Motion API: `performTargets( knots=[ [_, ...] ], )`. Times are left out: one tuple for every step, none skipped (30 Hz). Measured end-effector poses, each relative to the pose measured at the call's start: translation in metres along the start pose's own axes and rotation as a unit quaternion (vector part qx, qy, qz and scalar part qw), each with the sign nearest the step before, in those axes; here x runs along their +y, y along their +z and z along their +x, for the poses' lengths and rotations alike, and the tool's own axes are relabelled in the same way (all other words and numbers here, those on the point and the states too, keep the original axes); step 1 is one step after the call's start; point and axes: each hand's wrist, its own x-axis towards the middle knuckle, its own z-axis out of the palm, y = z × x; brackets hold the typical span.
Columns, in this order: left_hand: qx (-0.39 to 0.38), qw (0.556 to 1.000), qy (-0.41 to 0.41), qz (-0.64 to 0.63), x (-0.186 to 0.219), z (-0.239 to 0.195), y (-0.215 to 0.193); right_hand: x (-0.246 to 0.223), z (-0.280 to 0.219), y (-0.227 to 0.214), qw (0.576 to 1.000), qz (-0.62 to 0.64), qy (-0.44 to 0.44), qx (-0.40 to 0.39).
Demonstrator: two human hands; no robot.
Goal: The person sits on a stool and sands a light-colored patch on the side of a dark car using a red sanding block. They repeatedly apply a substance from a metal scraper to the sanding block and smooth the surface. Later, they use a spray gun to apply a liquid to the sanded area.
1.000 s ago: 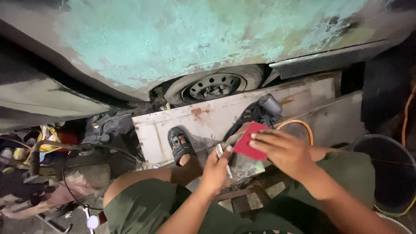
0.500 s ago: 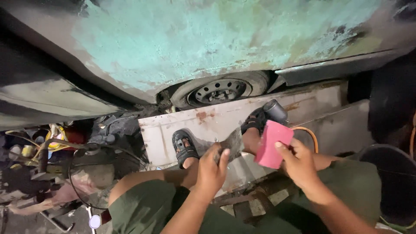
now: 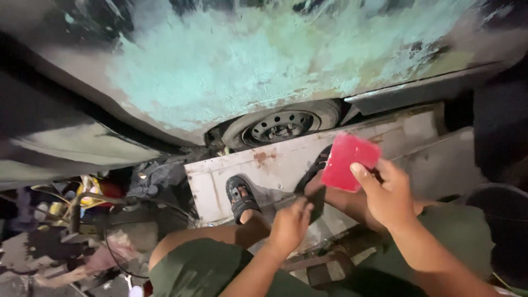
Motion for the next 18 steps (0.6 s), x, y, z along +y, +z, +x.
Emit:
performTargets(
  knots=[
    [0.024, 0.984, -0.11, -0.139, 0.0, 0.0, -0.007, 0.009, 0.0, -0.006, 0.976, -0.174, -0.134, -0.003],
    [0.051, 0.934, -0.219, -0.277, 0.003, 0.001, -0.011, 0.017, 0.002, -0.013, 0.902, -0.342, -0.263, -0.008],
    [0.054, 0.934, -0.22, -0.275, 0.003, 0.0, -0.013, 0.027, 0.001, -0.012, 0.902, -0.34, -0.265, -0.011],
    [0.074, 0.916, -0.233, -0.32, 0.003, 0.0, -0.014, 0.038, 0.001, -0.012, 0.87, -0.338, -0.35, -0.083],
    [0.093, 0.894, -0.244, -0.363, 0.002, -0.001, -0.016, 0.048, 0.001, -0.011, 0.825, -0.331, -0.43, -0.155],
    [0.098, 0.895, -0.243, -0.361, 0.019, 0.003, -0.031, 0.062, -0.003, -0.015, 0.824, -0.329, -0.435, -0.155],
    [0.121, 0.852, -0.272, -0.431, 0.035, 0.006, -0.047, 0.076, -0.007, -0.018, 0.803, -0.376, -0.427, -0.179],
    [0.143, 0.802, -0.299, -0.497, 0.051, 0.008, -0.063, 0.09, -0.01, -0.02, 0.779, -0.422, -0.418, -0.203],
    [0.148, 0.803, -0.298, -0.495, 0.058, 0.014, -0.079, 0.104, -0.004, -0.03, 0.778, -0.419, -0.423, -0.204],
    [0.187, 0.767, -0.366, -0.493, 0.066, 0.017, -0.094, 0.118, 0.0, -0.04, 0.765, -0.464, -0.404, -0.191],
    [0.225, 0.725, -0.431, -0.488, 0.073, 0.02, -0.11, 0.133, 0.004, -0.05, 0.75, -0.509, -0.385, -0.177],
    [0.231, 0.723, -0.433, -0.486, 0.078, 0.024, -0.128, 0.154, 0.008, -0.062, 0.75, -0.504, -0.388, -0.182],
    [0.22, 0.682, -0.507, -0.48, 0.083, 0.028, -0.146, 0.175, 0.011, -0.073, 0.789, -0.512, -0.3, -0.156],
    [0.208, 0.636, -0.574, -0.473, 0.088, 0.034, -0.165, 0.194, 0.019, -0.085, 0.82, -0.517, -0.211, -0.128],
    [0.216, 0.632, -0.574, -0.474, 0.072, 0.04, -0.16, 0.199, 0.012, -0.087, 0.818, -0.515, -0.217, -0.133],
    [0.248, 0.608, -0.591, -0.469, 0.057, 0.048, -0.155, 0.204, 0.009, -0.088, 0.817, -0.549, -0.135, -0.117],
    [0.279, 0.582, -0.608, -0.463, 0.041, 0.056, -0.151, 0.209, 0.007, -0.09, 0.808, -0.578, -0.053, -0.098],
    [0.285, 0.578, -0.607, -0.465, 0.01, 0.067, -0.137, 0.246, 0.012, -0.106, 0.807, -0.578, -0.06, -0.102]
  ],
)
